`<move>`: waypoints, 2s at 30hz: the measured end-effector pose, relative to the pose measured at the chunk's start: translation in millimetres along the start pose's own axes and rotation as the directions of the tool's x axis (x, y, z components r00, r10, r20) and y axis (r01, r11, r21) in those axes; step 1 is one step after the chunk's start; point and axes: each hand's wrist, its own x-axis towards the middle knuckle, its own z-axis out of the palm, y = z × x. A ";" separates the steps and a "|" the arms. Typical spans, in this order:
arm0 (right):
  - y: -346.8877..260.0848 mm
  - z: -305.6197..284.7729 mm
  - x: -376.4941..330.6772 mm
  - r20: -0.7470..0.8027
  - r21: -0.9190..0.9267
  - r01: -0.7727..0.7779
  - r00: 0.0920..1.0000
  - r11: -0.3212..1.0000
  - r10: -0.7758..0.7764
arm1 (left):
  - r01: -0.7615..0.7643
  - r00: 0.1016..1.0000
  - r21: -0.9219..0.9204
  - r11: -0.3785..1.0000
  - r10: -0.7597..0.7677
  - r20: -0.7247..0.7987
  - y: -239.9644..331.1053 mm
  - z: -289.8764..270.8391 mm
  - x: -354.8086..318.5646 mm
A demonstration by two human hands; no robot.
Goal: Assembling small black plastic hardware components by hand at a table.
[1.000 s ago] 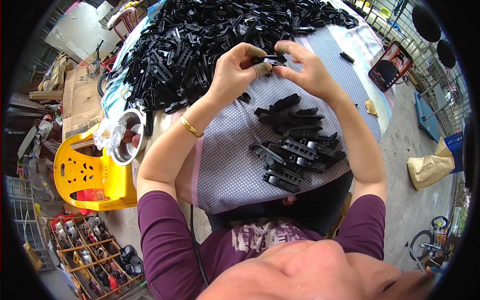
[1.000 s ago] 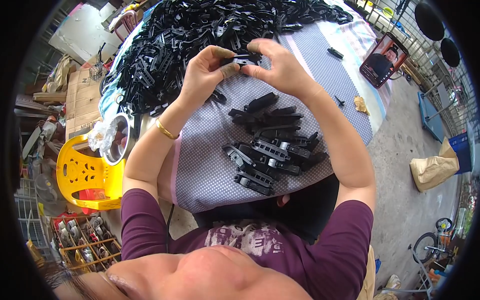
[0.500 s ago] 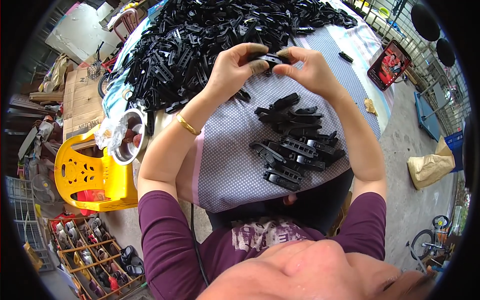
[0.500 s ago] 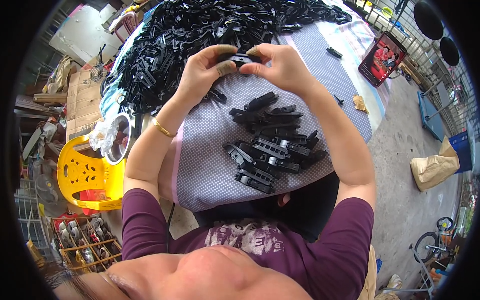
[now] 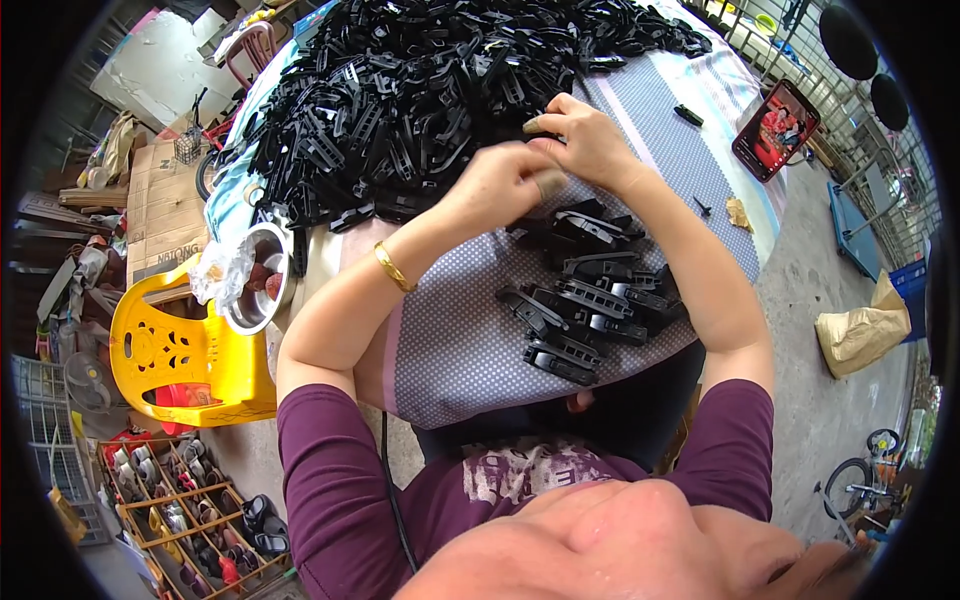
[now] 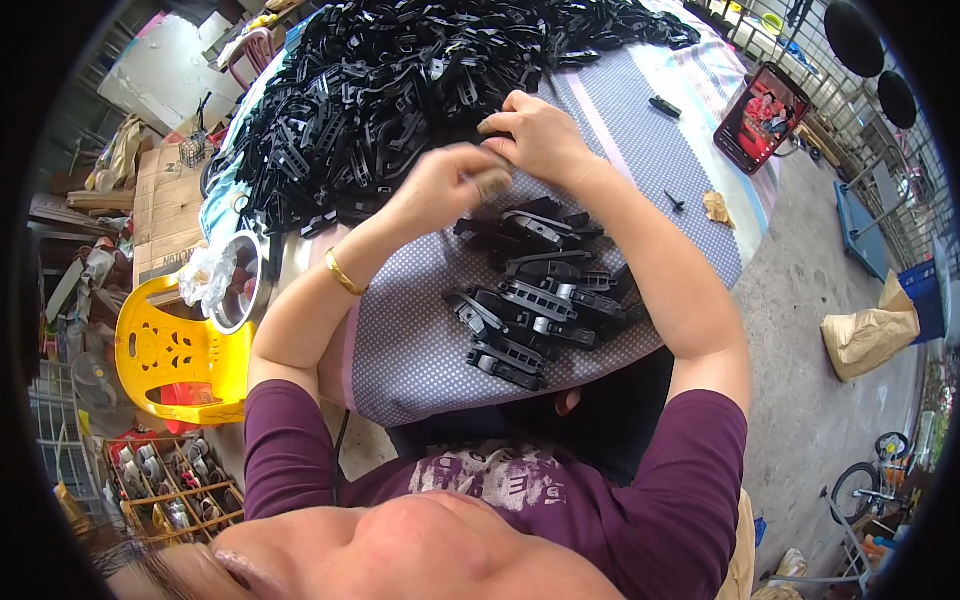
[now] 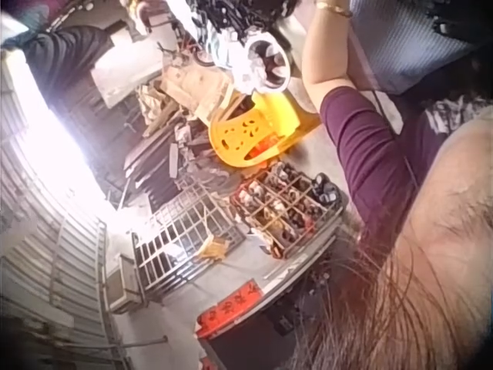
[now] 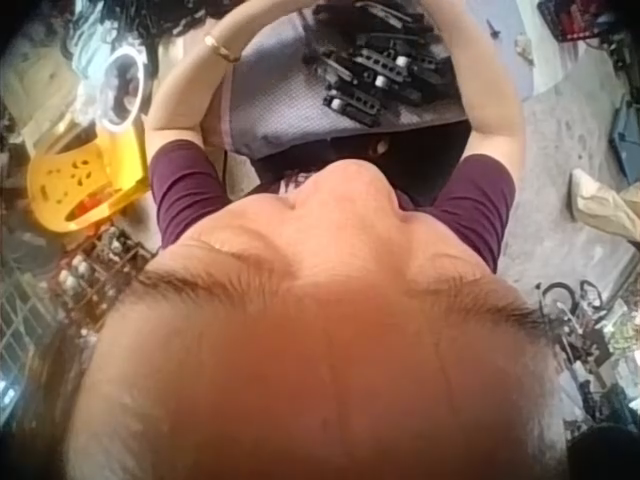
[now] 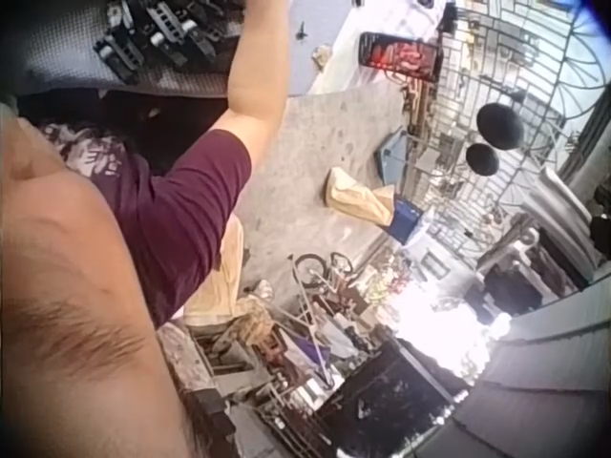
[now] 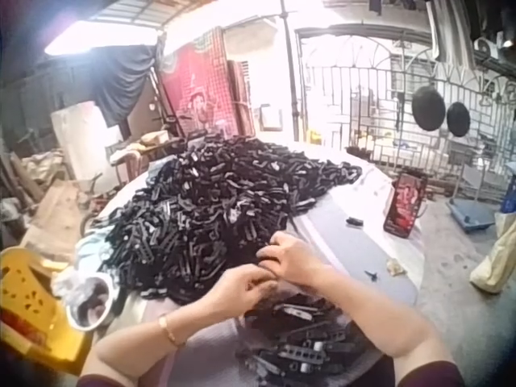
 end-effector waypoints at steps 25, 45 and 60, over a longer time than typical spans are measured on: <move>137.7 -9.6 64.8 0.121 -0.597 -0.272 0.900 0.755 0.419 | -0.333 0.807 0.097 0.938 0.337 -0.485 -17.9 -9.9 13.1; 12.2 -56.2 -4.4 0.109 0.117 -0.323 0.944 0.939 0.312 | 0.122 0.946 -0.864 0.489 -0.321 -0.049 -7.1 -17.8 12.3; -38.6 -18.8 -13.2 -0.118 0.698 -0.230 0.897 0.678 0.426 | 0.000 0.984 -0.902 0.432 -0.160 -0.076 -5.9 5.1 5.7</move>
